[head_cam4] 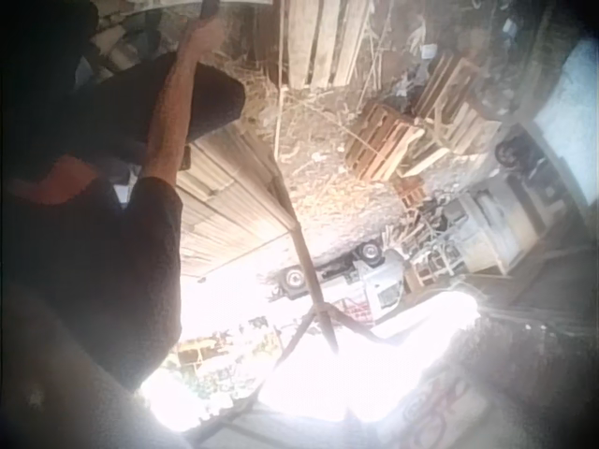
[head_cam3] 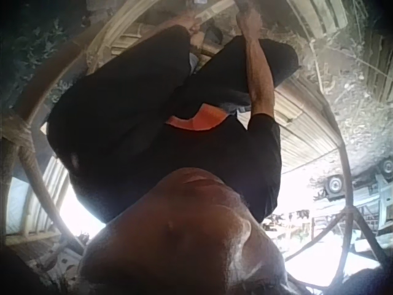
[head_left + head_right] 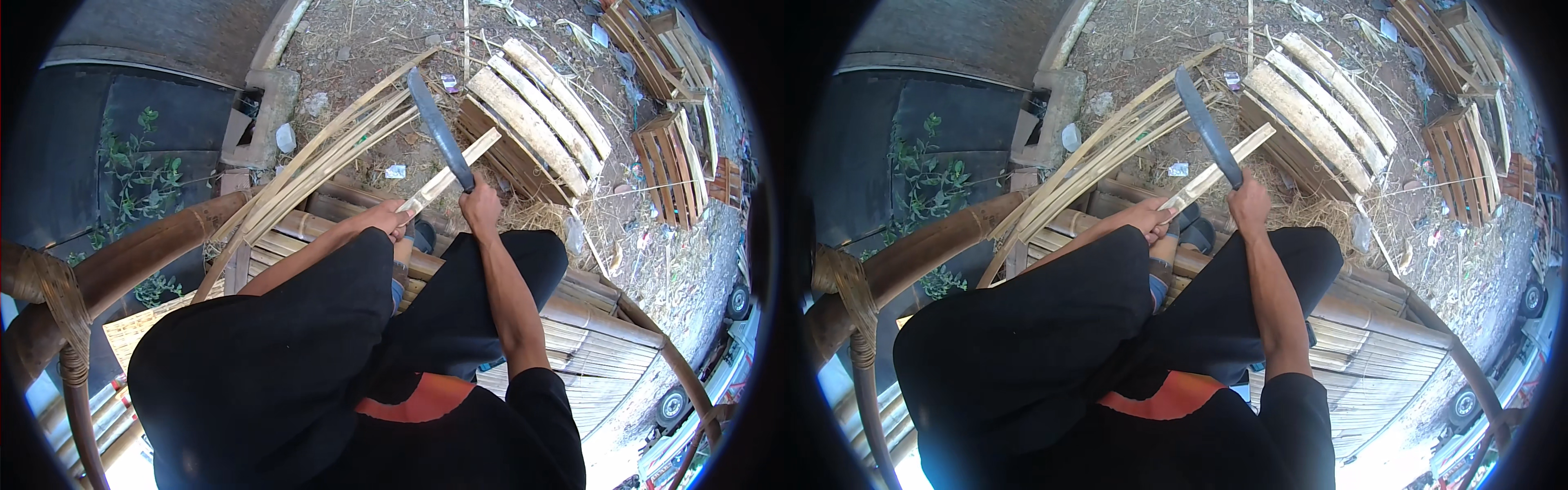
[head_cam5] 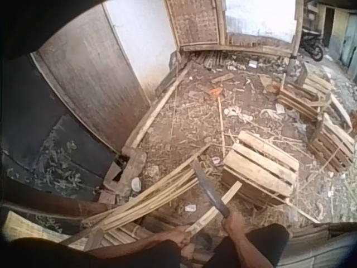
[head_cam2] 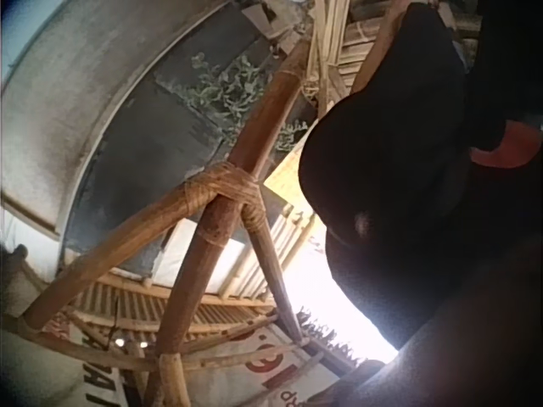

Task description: The person shaves a thin bamboo slat using a large knife by pulling the blade along the length of the wood while holding it by hand and supporting it on a bamboo bench.

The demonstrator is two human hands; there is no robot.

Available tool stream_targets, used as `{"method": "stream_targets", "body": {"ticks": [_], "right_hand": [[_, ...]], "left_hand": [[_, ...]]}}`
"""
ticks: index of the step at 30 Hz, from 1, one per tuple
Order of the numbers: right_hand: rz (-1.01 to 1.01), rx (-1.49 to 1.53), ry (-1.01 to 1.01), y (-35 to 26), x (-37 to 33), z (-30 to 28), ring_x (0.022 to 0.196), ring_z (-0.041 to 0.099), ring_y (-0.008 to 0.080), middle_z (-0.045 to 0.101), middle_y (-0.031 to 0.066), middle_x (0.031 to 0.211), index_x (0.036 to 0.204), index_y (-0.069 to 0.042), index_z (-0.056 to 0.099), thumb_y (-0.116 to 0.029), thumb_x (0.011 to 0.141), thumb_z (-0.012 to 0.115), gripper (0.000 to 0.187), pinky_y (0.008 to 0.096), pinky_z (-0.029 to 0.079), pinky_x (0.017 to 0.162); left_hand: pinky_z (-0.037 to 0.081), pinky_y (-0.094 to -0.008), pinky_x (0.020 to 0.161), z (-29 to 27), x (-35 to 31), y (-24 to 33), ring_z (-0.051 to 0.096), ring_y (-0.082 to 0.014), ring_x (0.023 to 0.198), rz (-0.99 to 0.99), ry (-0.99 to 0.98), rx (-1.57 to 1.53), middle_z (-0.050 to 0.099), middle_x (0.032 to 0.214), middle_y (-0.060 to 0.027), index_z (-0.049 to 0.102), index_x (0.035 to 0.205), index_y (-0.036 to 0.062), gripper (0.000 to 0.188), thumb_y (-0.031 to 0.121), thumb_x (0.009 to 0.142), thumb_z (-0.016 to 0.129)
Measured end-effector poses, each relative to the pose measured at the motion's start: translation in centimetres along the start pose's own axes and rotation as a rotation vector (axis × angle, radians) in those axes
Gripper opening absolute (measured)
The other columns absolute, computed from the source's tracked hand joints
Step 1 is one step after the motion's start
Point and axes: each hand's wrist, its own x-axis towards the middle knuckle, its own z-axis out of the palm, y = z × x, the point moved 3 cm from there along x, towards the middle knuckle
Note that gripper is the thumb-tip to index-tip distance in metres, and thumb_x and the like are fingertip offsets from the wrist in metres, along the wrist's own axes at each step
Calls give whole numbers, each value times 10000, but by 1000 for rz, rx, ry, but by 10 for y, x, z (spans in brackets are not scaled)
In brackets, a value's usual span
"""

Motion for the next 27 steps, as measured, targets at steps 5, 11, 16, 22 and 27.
{"method": "stream_targets", "body": {"ticks": [5, 11, 16, 22, 27], "right_hand": [[99, -6, 0, 19, 17, -4, 802, 654, 421, 669, 223, 815, 1068, -103, 609, -101, 727, 624, 341, 523, 520, 707], [-28, 53, -112, -16, -23, 2, 779, 644, 441, 656, 247, 791, 994, -61, 594, -100, 716, 625, 282, 530, 514, 717], [-2, 51, -9, -3, 1, 1, 771, 641, 444, 655, 247, 784, 971, -59, 599, -97, 722, 611, 252, 534, 509, 711], [-95, 47, -167, -38, -41, -1, 778, 641, 447, 654, 254, 790, 1026, -77, 611, -91, 713, 609, 313, 527, 513, 735], [38, 64, -53, -8, -9, 6, 799, 642, 444, 655, 252, 801, 1052, -81, 598, -97, 714, 618, 339, 535, 507, 726]], "left_hand": [[252, -207, 376, 9, -10, 7, 284, -26, 446, -42, 17, 23, 350, 601, 45, 458, 1163, 107, 176, 197, 1013, 434], [293, -247, 418, -12, 13, -10, 329, -51, 485, 31, -42, -2, 376, 603, 34, 461, 958, 80, 141, 212, 1006, 452], [307, -246, 431, 2, -2, 5, 360, -58, 498, -18, 11, 21, 390, 606, 33, 471, 966, 75, 160, 227, 1010, 445], [311, -245, 433, -6, 5, -2, 357, -53, 504, -17, 9, 55, 386, 618, 39, 481, 1000, 75, 158, 232, 1007, 457], [317, -239, 434, 4, -3, 5, 351, -42, 500, -45, 12, 25, 368, 616, 55, 468, 959, 83, 175, 251, 1007, 462]]}}
